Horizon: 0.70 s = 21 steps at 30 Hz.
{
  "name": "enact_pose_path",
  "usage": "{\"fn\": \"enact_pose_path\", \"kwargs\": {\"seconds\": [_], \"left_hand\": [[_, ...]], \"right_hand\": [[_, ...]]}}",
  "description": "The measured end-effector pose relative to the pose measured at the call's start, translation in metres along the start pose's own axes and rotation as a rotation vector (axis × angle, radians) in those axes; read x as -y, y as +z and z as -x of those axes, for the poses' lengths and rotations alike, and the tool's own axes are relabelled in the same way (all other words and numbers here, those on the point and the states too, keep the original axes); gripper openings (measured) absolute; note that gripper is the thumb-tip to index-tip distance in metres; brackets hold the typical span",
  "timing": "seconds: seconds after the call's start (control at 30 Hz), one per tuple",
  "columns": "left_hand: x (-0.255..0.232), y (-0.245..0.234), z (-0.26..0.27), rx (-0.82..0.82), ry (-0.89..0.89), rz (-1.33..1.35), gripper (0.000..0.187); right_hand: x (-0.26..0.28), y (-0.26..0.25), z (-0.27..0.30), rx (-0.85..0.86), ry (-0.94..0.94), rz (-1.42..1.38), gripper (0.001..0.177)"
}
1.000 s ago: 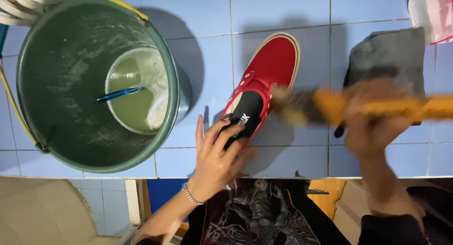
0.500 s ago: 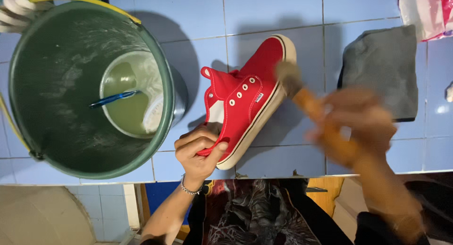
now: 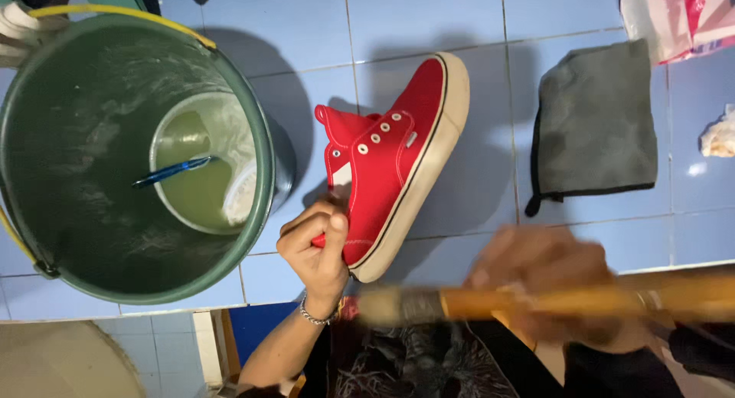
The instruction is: The person cleans a red shoe by brushing its white rubber sole and the canvas upper with a large brush and then a small blue brush dipped in a bucket of soapy water.
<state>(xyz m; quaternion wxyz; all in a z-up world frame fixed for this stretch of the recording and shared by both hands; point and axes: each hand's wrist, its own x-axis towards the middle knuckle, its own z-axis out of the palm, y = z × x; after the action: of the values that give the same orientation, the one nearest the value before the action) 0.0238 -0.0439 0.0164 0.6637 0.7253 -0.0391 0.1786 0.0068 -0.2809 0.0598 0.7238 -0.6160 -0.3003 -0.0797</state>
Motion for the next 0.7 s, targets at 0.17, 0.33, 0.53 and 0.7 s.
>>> {"fn": "enact_pose_path", "kwargs": {"seconds": [0.17, 0.33, 0.53, 0.7], "left_hand": [[-0.006, 0.004, 0.0, -0.135, -0.226, -0.085, 0.051], [0.0, 0.001, 0.001, -0.171, -0.25, -0.078, 0.049], [-0.003, 0.003, -0.001, -0.333, -0.45, -0.004, 0.054], [-0.006, 0.006, -0.001, -0.322, -0.443, 0.016, 0.054]], "right_hand": [[-0.012, -0.011, 0.015, -0.337, -0.016, 0.714, 0.022], [-0.006, 0.014, 0.021, -0.096, -0.057, 0.193, 0.019], [0.0, 0.016, 0.004, -0.229, 0.0, 0.392, 0.018], [0.003, 0.008, 0.009, 0.182, 0.058, -0.016, 0.018]]}}
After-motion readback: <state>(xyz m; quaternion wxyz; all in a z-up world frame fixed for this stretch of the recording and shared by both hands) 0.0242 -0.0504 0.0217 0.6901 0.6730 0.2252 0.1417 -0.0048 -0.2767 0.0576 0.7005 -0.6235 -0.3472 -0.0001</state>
